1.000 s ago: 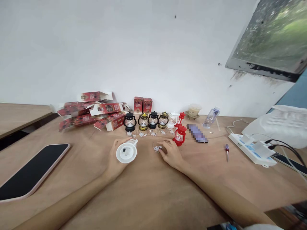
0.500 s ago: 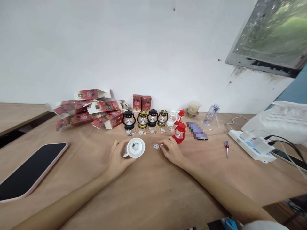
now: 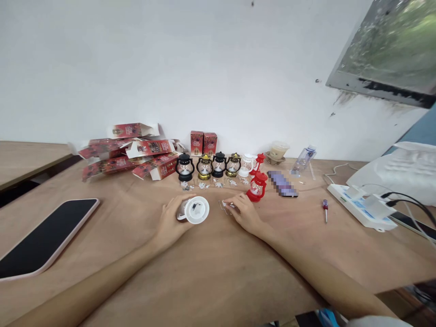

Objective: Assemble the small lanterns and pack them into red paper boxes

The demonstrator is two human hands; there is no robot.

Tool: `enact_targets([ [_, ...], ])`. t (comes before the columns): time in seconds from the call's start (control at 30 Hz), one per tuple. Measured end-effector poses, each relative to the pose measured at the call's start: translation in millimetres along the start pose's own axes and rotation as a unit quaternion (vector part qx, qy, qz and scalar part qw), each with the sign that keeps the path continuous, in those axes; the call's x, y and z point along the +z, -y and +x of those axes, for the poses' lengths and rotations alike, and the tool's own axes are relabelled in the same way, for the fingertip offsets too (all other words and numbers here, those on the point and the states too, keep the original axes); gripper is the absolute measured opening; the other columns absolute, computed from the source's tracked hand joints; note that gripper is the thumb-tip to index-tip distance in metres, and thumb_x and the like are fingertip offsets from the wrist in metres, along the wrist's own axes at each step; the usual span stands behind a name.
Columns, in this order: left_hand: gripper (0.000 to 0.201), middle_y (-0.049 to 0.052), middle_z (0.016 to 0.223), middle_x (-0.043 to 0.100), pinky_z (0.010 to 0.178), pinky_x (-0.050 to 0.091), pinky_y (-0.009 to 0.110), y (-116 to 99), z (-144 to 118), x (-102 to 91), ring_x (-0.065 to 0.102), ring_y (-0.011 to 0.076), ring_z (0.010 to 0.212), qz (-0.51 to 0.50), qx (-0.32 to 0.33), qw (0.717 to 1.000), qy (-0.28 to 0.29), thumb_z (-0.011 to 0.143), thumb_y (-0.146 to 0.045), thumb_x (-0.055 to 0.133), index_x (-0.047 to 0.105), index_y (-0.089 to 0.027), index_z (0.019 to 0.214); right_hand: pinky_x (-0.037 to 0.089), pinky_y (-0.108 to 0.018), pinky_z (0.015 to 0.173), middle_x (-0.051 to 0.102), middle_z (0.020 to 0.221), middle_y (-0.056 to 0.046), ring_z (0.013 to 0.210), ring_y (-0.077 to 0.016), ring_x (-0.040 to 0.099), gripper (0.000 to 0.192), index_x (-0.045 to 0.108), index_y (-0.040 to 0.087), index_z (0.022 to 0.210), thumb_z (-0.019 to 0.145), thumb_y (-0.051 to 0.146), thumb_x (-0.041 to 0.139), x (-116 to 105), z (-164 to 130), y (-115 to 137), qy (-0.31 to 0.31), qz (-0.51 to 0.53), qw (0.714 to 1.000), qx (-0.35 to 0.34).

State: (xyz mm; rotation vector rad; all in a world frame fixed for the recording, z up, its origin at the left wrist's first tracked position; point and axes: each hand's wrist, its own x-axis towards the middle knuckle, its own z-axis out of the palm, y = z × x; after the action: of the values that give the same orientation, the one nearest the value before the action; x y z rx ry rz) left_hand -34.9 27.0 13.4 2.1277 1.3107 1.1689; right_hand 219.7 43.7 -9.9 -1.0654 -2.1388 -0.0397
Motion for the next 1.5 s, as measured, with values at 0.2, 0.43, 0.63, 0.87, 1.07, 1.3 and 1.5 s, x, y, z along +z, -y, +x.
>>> enact_targets([
  [0.2,0.048,0.007,0.114,0.064,0.08,0.052,0.037,2,1,3.9,0.063,0.0255,0.097,-0.068,-0.03,0.997,0.029,0.066,-0.034,0.066,0.054,-0.021,0.111,0.05,-0.032,0.074,0.068,0.09,-0.005,0.083,-0.0184,0.061,0.012,0.06,0.02,0.095,0.091,0.018,0.049,1,0,1,0.023,0.022,0.999,-0.013],
  [0.43,0.05,0.008,0.118,0.062,0.087,0.049,0.039,1,1,3.5,0.06,0.0258,0.104,-0.039,-0.005,0.998,0.057,0.069,-0.034,0.064,0.051,-0.021,0.116,0.047,-0.04,0.09,0.064,0.11,-0.01,0.105,-0.0225,0.058,0.029,0.052,0.019,0.118,0.088,0.02,0.051,-8,0,10,-0.002,0.019,1.0,-0.023],
  [0.63,0.053,0.009,0.121,0.061,0.093,0.041,0.042,1,-1,4.2,0.055,0.0281,0.111,0.066,0.049,0.991,0.108,0.074,-0.04,0.061,0.046,-0.022,0.122,0.044,-0.043,0.097,0.043,0.137,-0.017,0.125,-0.0244,0.045,0.06,0.037,0.023,0.132,0.081,0.038,0.064,-10,-4,34,-0.037,0.02,0.986,-0.162],
  [0.87,0.065,0.012,0.13,0.054,0.095,0.035,0.04,-1,-1,0.7,0.048,0.0287,0.118,0.15,0.144,0.958,0.198,0.081,-0.049,0.055,0.034,-0.022,0.136,0.049,-0.033,0.087,0.063,0.111,-0.011,0.104,-0.0197,0.058,0.036,0.054,0.023,0.115,0.082,0.035,0.063,-8,-2,49,-0.048,-0.048,0.951,-0.301],
  [1.07,0.054,0.014,0.13,0.05,0.096,0.027,0.059,13,-8,-66.8,0.044,0.0381,0.114,0.382,0.058,0.919,0.078,0.082,-0.057,0.045,0.046,-0.023,0.124,0.051,-0.027,0.08,0.064,0.109,-0.011,0.099,-0.0165,0.062,0.035,0.051,0.021,0.116,0.084,0.029,0.06,-5,-4,46,-0.077,-0.046,0.962,-0.257],
  [1.3,0.044,0.017,0.124,0.042,0.083,0.029,0.066,24,-50,-131.5,0.045,0.0456,0.11,0.49,-0.167,0.853,-0.061,0.09,-0.052,0.026,0.036,-0.019,0.117,0.051,-0.031,0.079,0.064,0.108,-0.012,0.098,-0.0186,0.062,0.036,0.052,0.021,0.115,0.082,0.028,0.063,-4,-4,44,-0.079,-0.039,0.961,-0.263],
  [1.5,0.05,0.022,0.118,0.044,0.08,0.037,0.06,28,-39,-131.7,0.051,0.0446,0.103,0.518,-0.207,0.83,-0.028,0.091,-0.051,0.017,0.039,-0.011,0.112,0.05,-0.032,0.081,0.064,0.109,-0.012,0.1,-0.0192,0.061,0.033,0.053,0.021,0.115,0.084,0.026,0.061,-4,-5,42,-0.069,-0.048,0.961,-0.264],
])
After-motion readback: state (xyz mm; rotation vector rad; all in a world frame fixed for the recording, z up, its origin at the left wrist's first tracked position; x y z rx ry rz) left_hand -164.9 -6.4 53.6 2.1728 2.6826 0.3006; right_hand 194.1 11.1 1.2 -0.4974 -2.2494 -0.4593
